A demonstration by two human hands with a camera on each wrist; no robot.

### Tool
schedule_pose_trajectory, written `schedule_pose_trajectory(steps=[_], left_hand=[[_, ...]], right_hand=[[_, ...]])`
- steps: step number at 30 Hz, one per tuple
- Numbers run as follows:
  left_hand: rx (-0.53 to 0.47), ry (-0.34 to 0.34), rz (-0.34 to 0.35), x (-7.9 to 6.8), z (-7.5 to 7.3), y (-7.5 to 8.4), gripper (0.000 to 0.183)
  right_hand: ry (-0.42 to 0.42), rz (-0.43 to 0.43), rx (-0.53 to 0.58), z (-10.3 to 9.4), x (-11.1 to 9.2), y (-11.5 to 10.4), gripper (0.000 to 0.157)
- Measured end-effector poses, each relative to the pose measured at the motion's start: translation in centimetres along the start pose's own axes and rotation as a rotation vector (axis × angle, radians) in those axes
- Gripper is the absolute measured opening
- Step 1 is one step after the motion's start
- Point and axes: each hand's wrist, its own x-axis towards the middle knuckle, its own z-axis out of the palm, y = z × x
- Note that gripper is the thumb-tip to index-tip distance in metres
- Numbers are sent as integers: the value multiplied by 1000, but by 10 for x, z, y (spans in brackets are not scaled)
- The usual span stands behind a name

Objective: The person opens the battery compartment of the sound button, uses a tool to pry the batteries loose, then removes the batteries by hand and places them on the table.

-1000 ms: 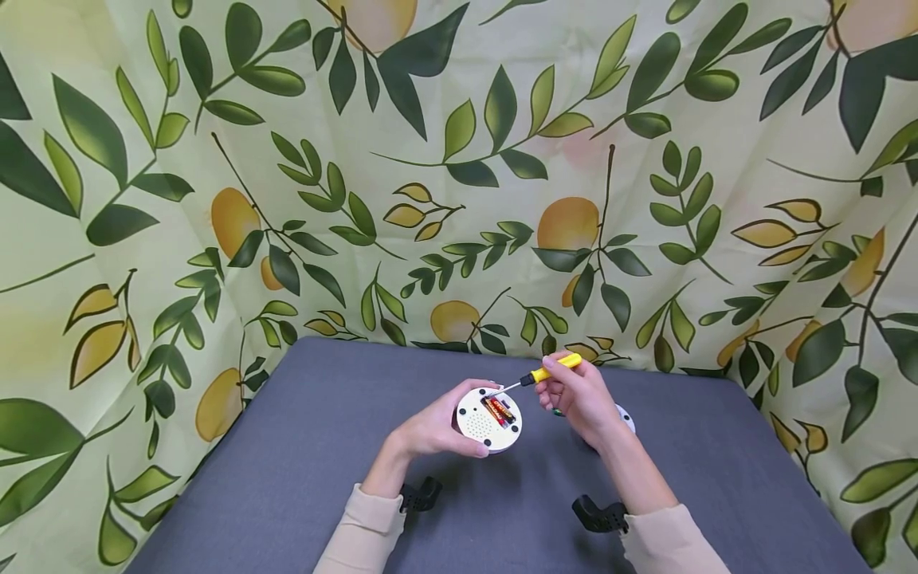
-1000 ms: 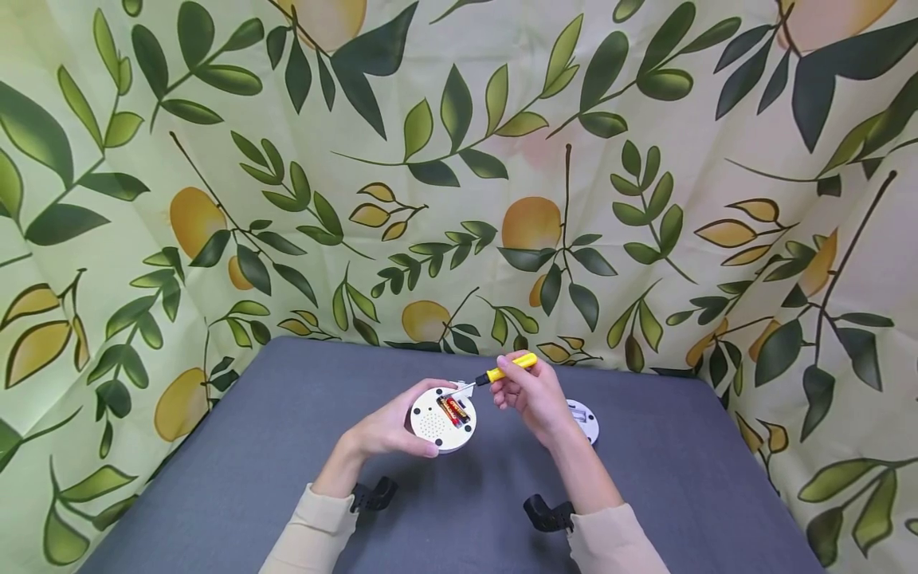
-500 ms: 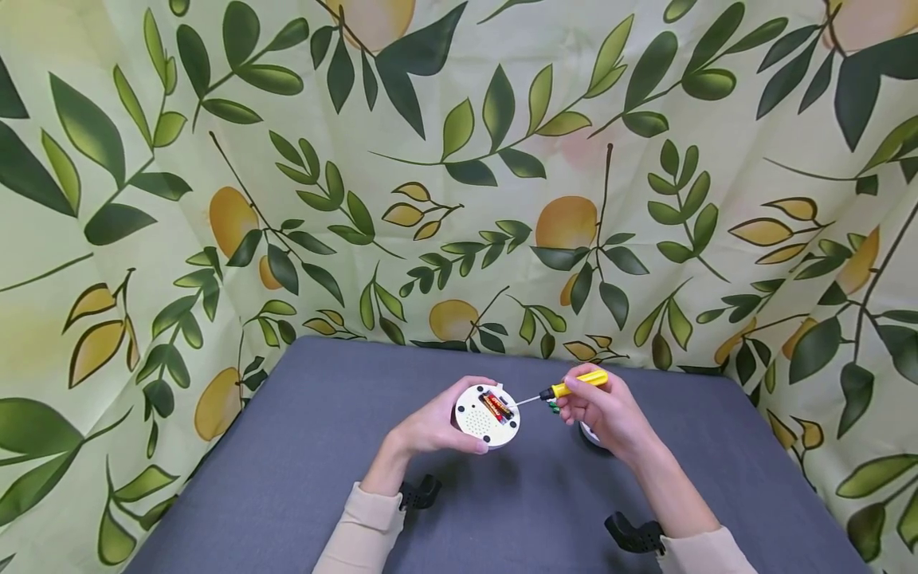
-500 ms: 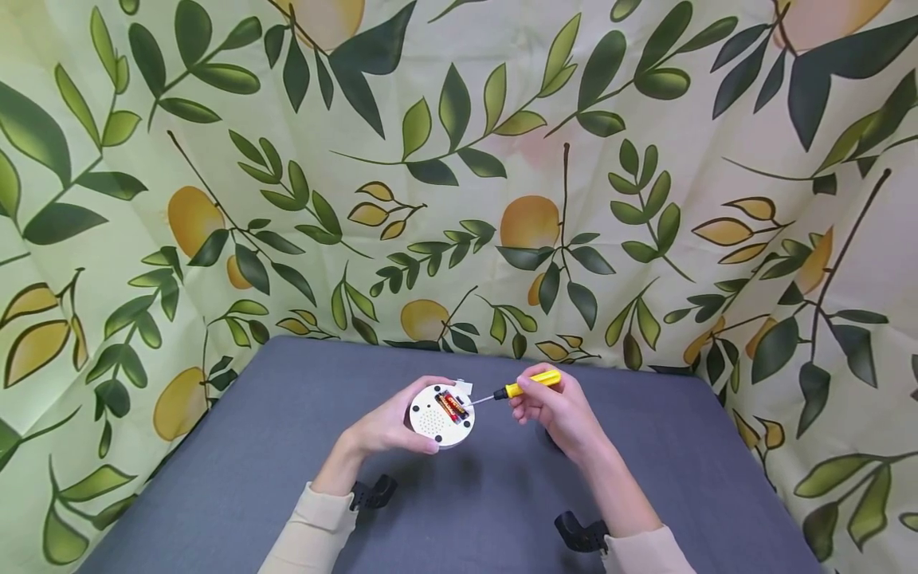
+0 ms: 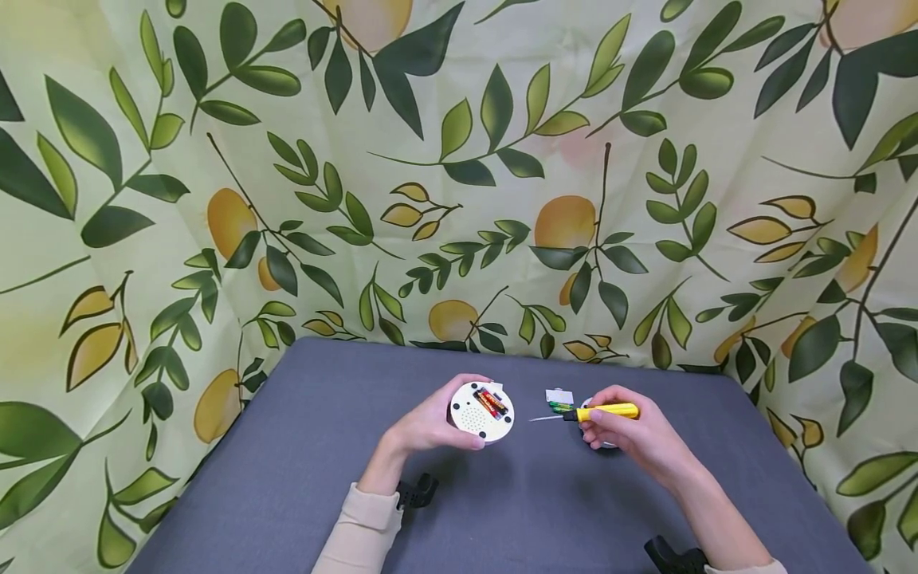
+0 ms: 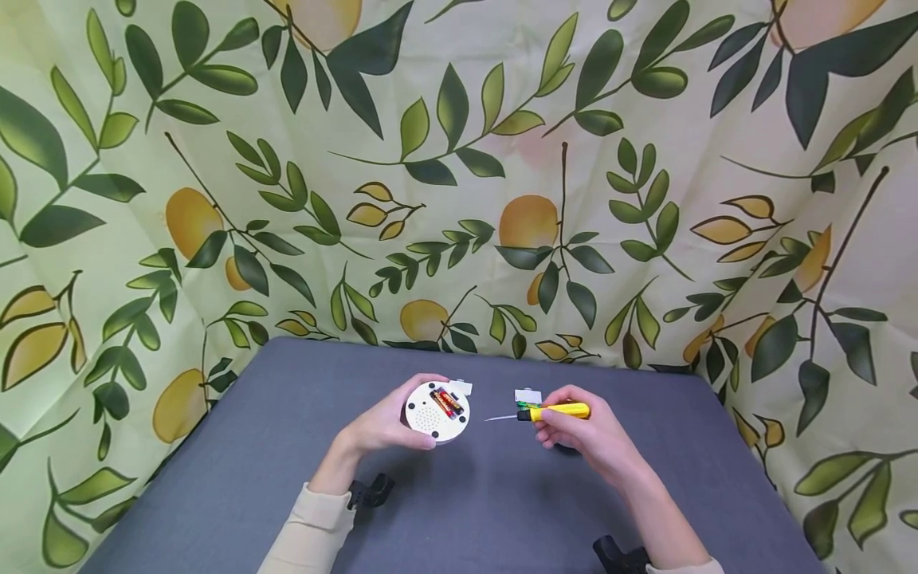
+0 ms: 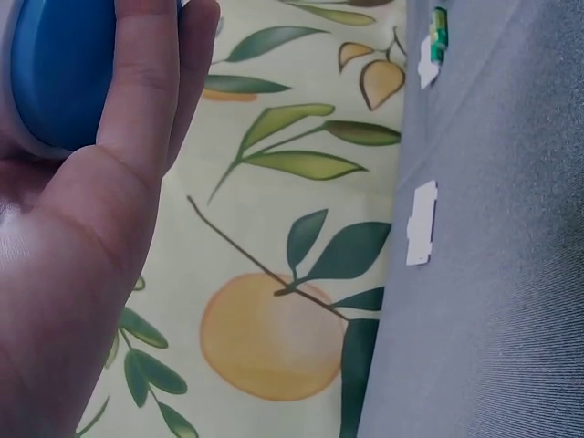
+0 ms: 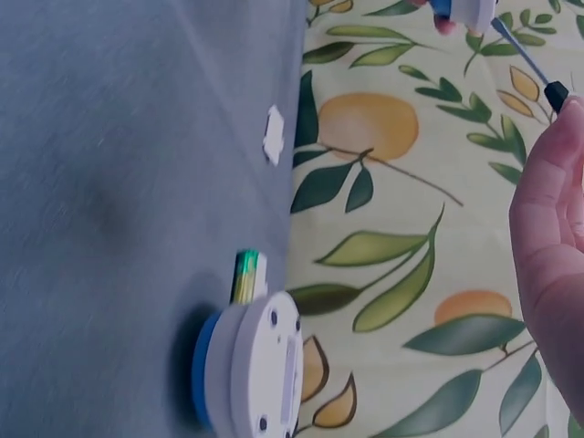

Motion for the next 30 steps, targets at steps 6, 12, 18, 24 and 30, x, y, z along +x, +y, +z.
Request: schedule_pose_trajectory(steps=[6, 12, 18, 24, 30], left_hand=[[10, 9, -6, 0, -1, 1, 87], [4, 7, -12, 1, -1, 2, 88], [-18, 12, -4, 1, -2, 2, 86], [-16, 19, 3, 1, -2, 0, 83], [-5, 27, 7, 1, -1, 0, 82]], right_hand=[[40, 18, -69, -13, -13, 4, 18], [126, 83, -198, -28, -23, 8, 27], [221, 149, -364, -39, -29, 13, 35], [325, 207, -517, -51, -37, 20, 38], [419, 193, -551, -67, -44, 29, 37]])
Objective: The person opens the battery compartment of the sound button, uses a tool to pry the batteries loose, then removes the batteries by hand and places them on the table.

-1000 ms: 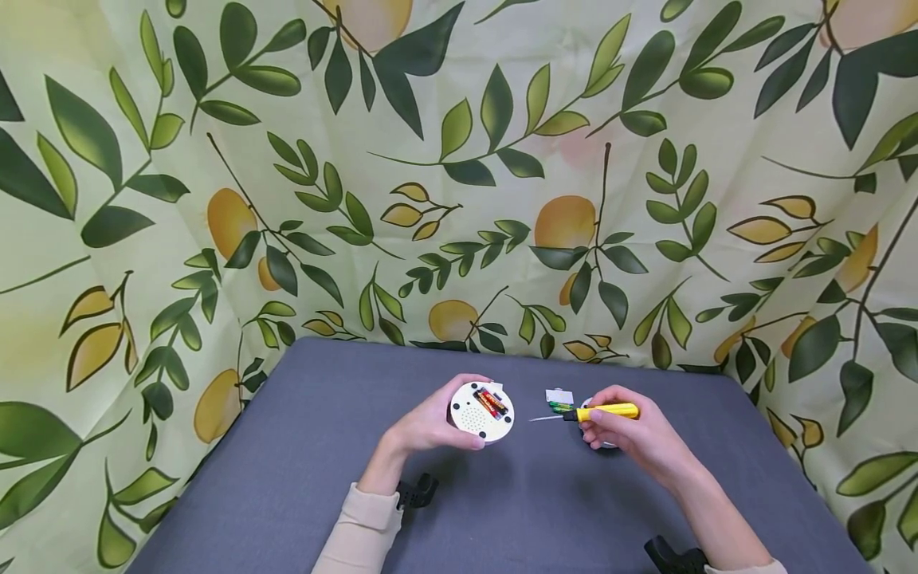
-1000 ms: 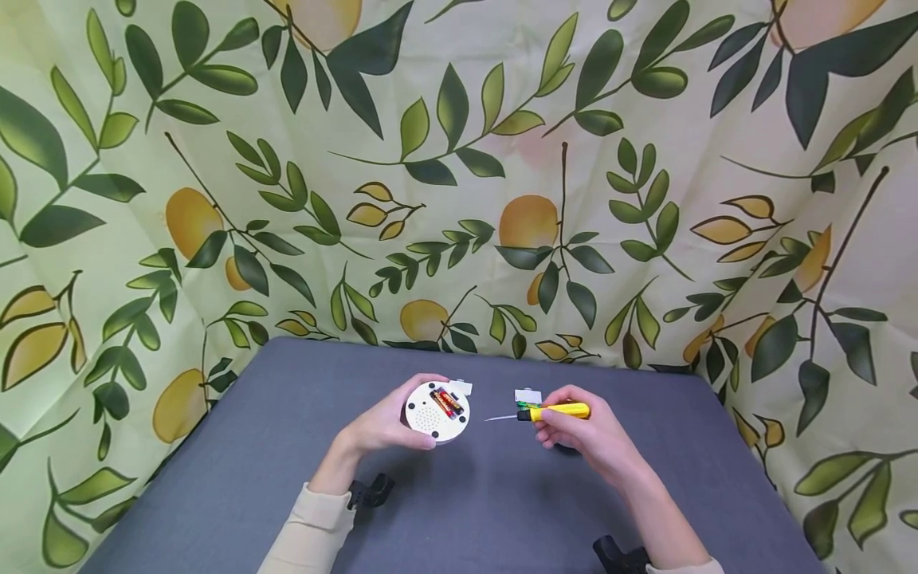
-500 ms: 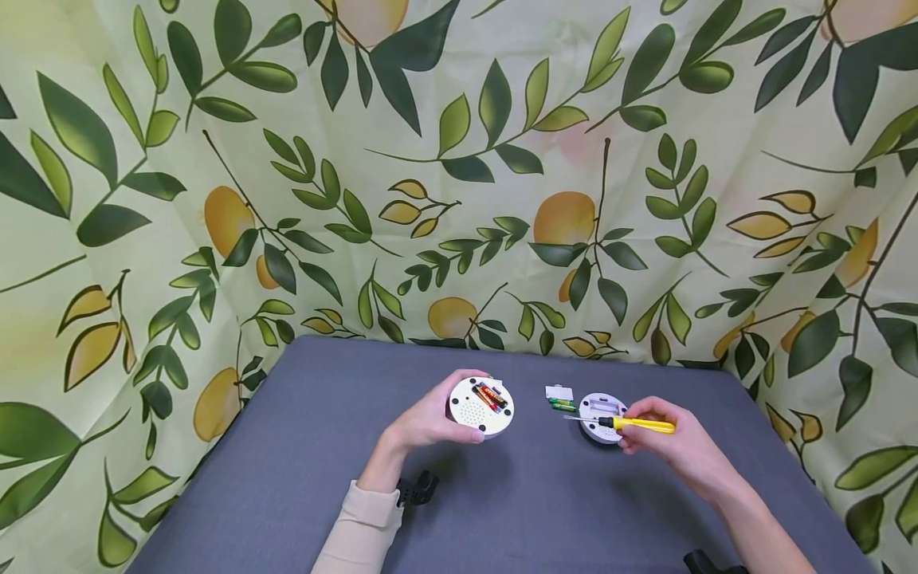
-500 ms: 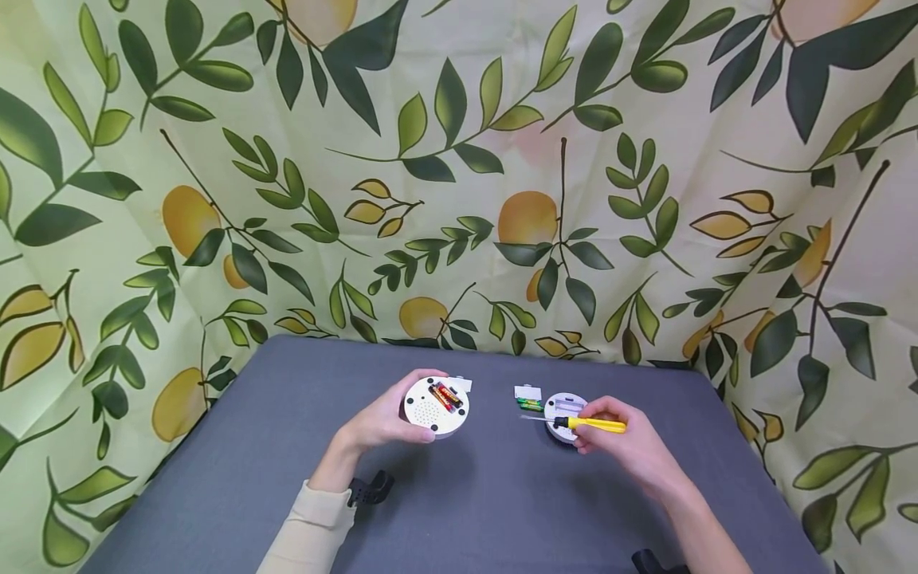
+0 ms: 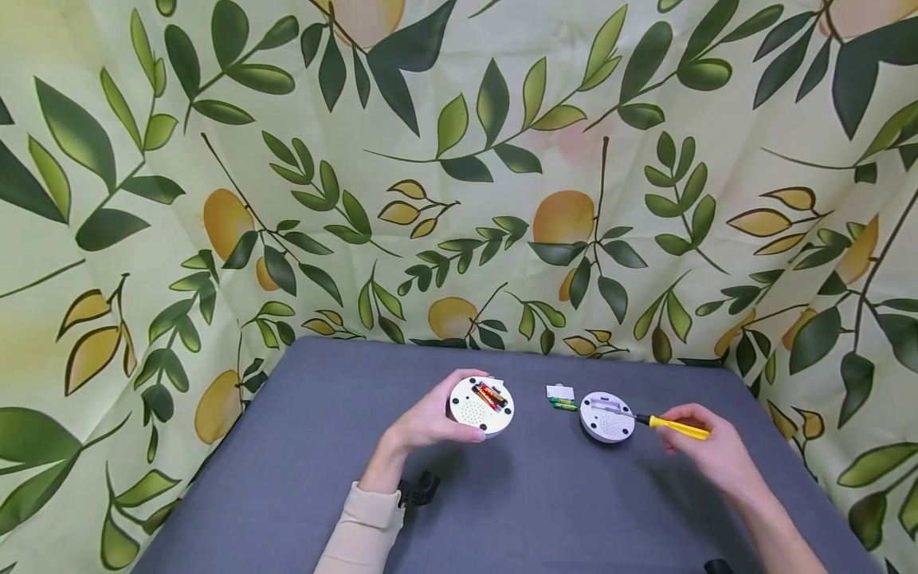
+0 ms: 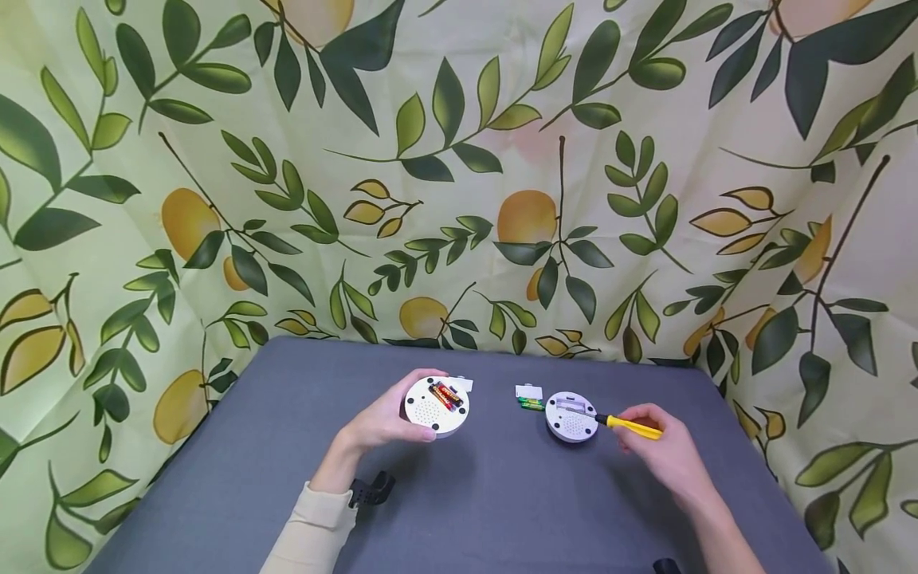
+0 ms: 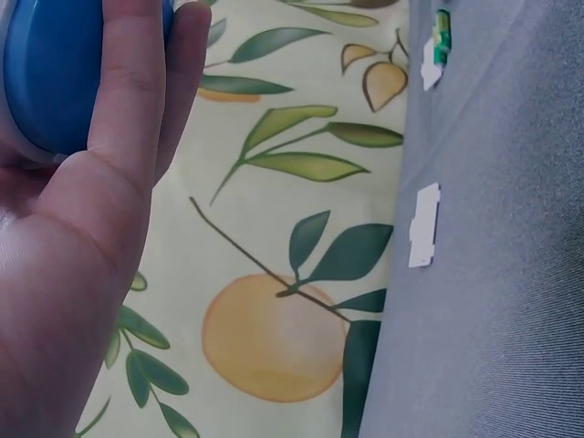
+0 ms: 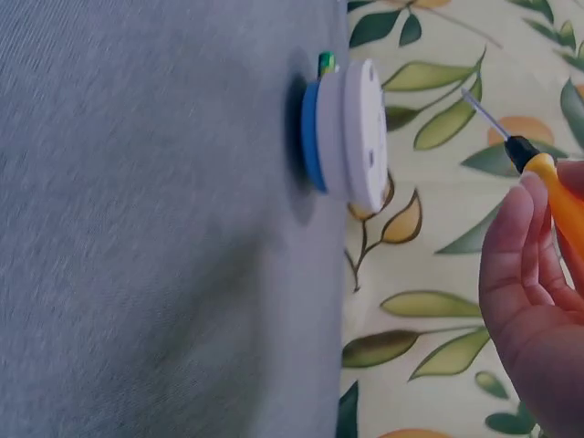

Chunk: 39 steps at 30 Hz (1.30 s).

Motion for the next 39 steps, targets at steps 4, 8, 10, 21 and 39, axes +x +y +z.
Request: schedule_pose_trajectory(steps=[4, 8, 10, 21, 39], left_hand=[[-2, 0, 1, 0, 0, 1, 84], [-6, 1, -11, 0, 0, 0, 86], [-8, 3, -14, 0, 0, 0, 86], [11, 11, -24, -2, 1, 2, 85], [6, 1, -26, 1, 4, 0, 85]], right_hand=[[69, 13, 15, -5, 3, 11, 39], [126, 37, 24, -9, 10, 22, 41], [152, 55, 18, -11, 14, 28, 41], [239, 130, -78, -20, 26, 53, 40], [273, 174, -375, -26, 52, 79, 31]])
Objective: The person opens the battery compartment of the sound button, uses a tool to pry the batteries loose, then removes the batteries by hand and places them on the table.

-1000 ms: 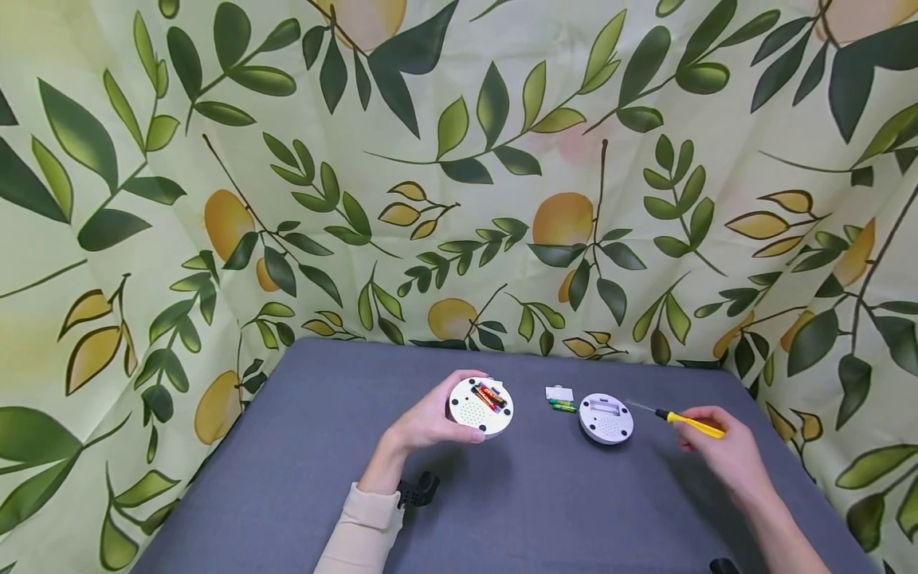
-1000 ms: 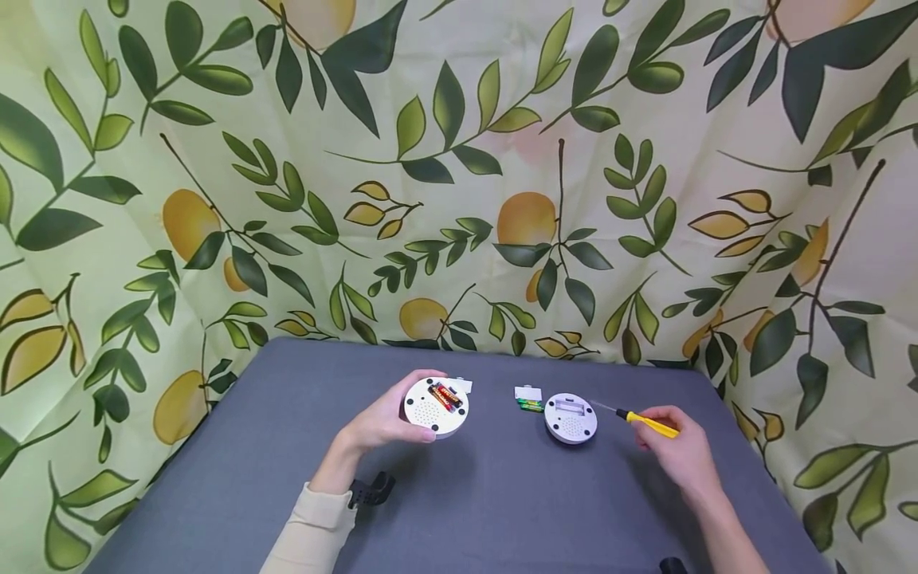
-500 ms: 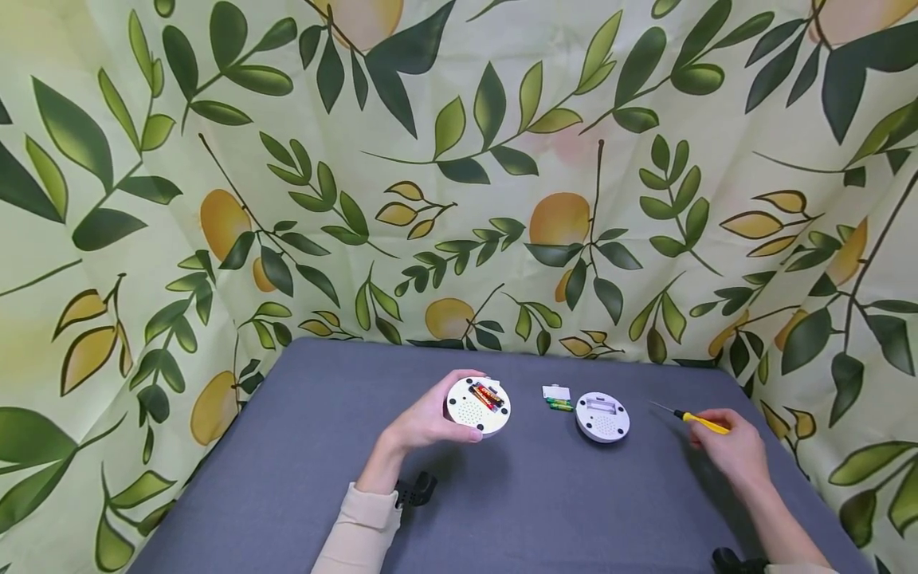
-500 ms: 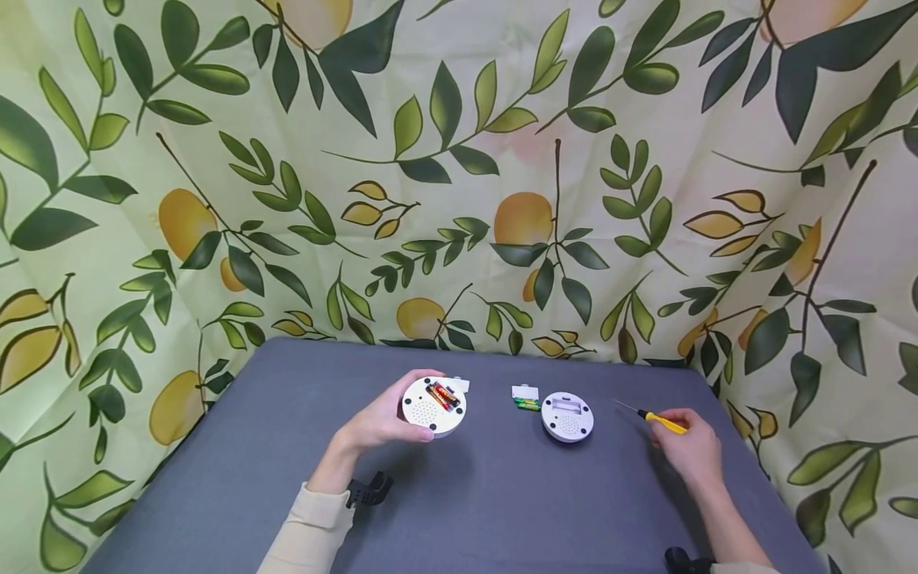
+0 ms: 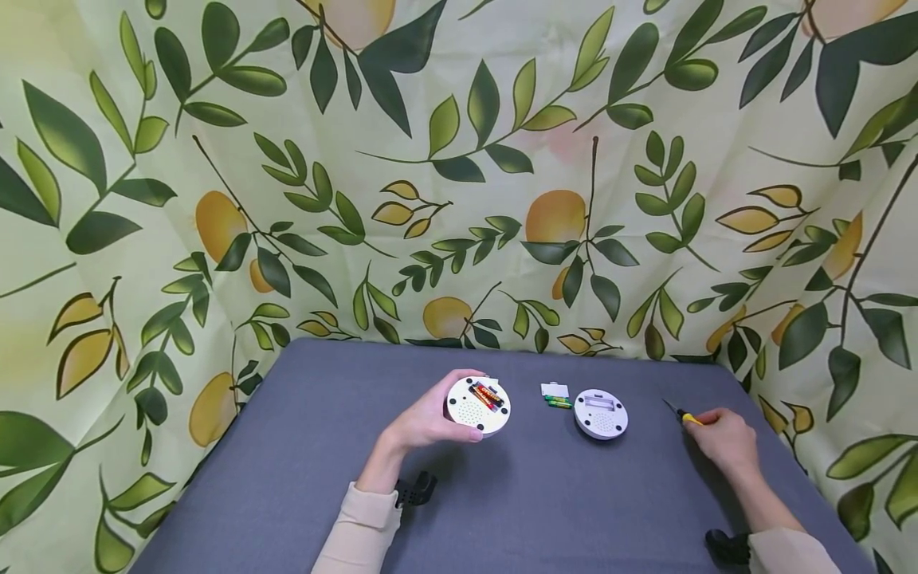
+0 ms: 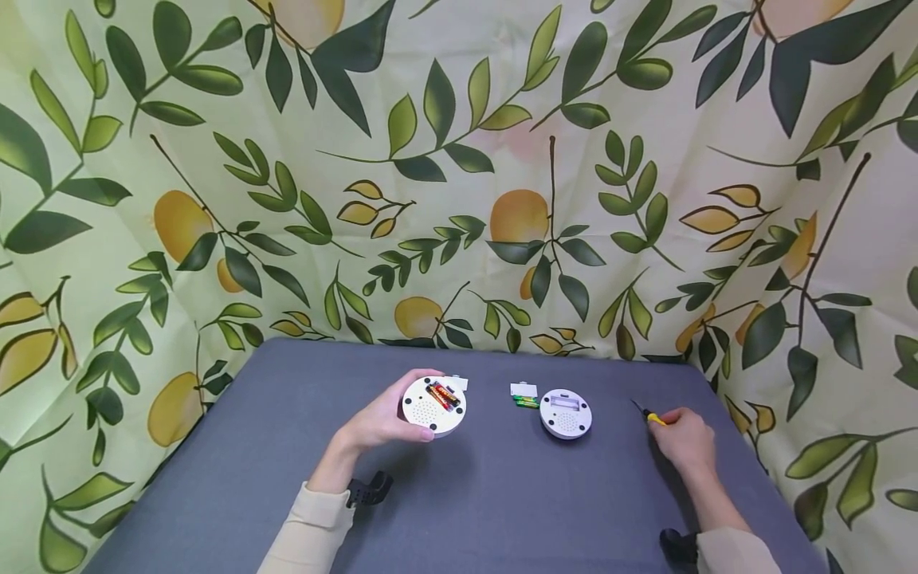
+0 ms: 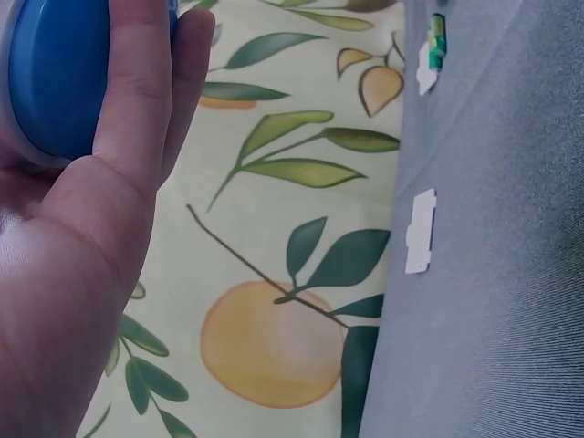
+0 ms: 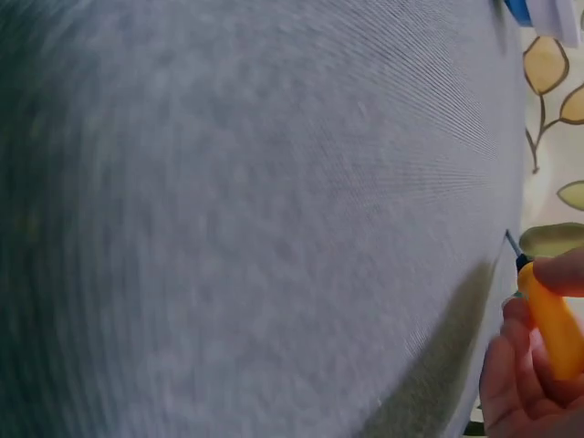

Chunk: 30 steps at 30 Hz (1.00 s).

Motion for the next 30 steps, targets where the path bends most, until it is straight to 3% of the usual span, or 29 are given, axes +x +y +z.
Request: schedule_pose_trajectory(steps=[16, 24, 30], left_hand=[[1, 11, 2, -1, 3, 0, 84], [0, 45, -14, 0, 4, 1, 86], [33, 100, -39, 0, 4, 0, 85]], right_hand=[[-53, 20, -47, 9, -4, -3, 34], [67, -9, 13, 6, -7, -13, 35], [127, -120, 66, 2, -18, -36, 30]])
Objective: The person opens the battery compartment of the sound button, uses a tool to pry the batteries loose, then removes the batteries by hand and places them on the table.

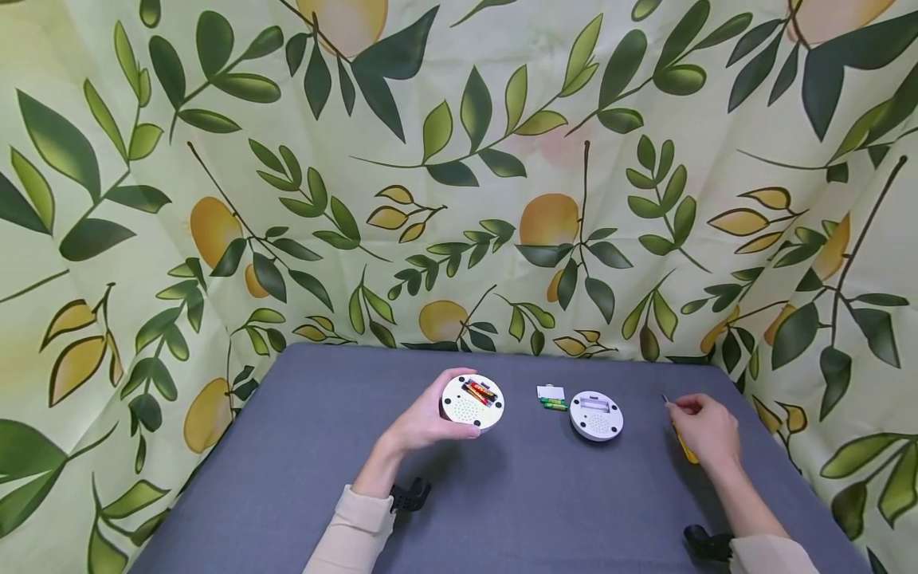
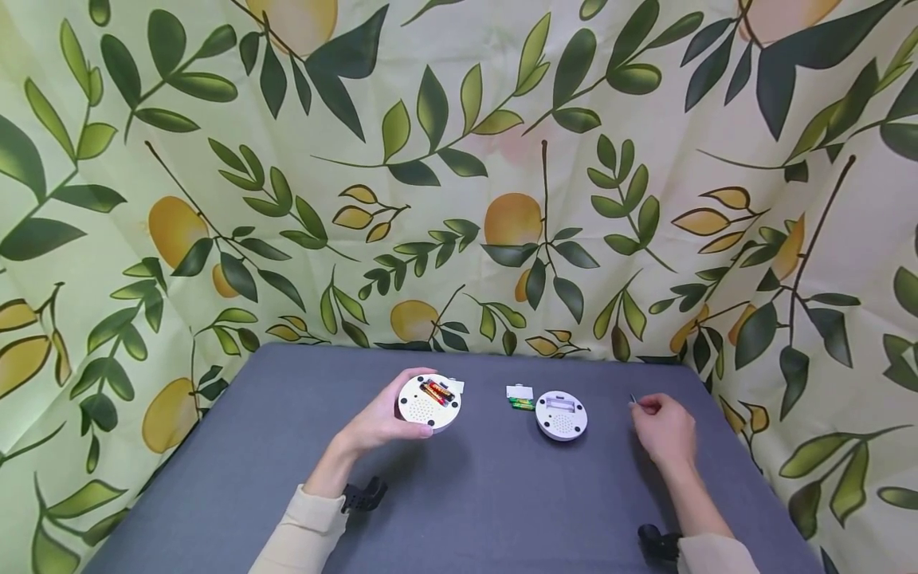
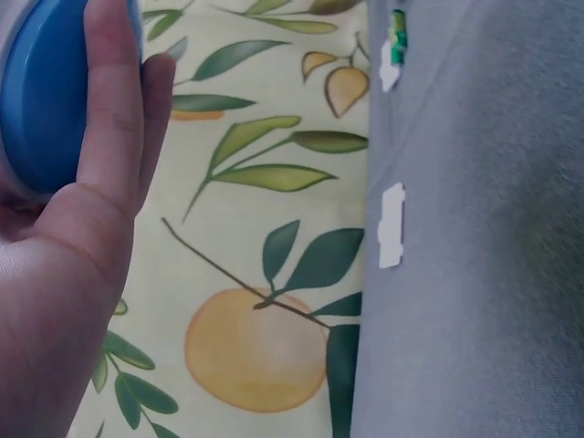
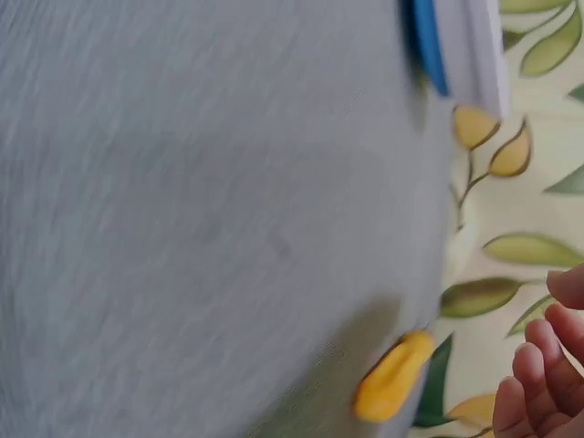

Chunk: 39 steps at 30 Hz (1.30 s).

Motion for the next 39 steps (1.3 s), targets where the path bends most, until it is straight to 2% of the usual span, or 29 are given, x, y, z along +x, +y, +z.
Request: schedule_pose_trajectory(steps=[7, 18, 28, 36, 39], left_hand=[[1, 33, 17, -1, 1, -6, 84], [-20, 12, 43, -2, 0, -12, 88], [-13, -18, 39, -6, -1, -13, 89], [-21, -25, 53, -6, 1, -12, 88], [-30, -37, 57, -6, 2, -12, 87]], right_hand=[[5, -126, 68, 6, -11, -32, 26], [-144, -261, 251, 14, -28, -82, 29], [-302, -486, 427, 25, -45, -115, 15], [-351, -614, 454, 37, -50, -139, 13], [-368, -635, 460, 39, -53, -147, 16]])
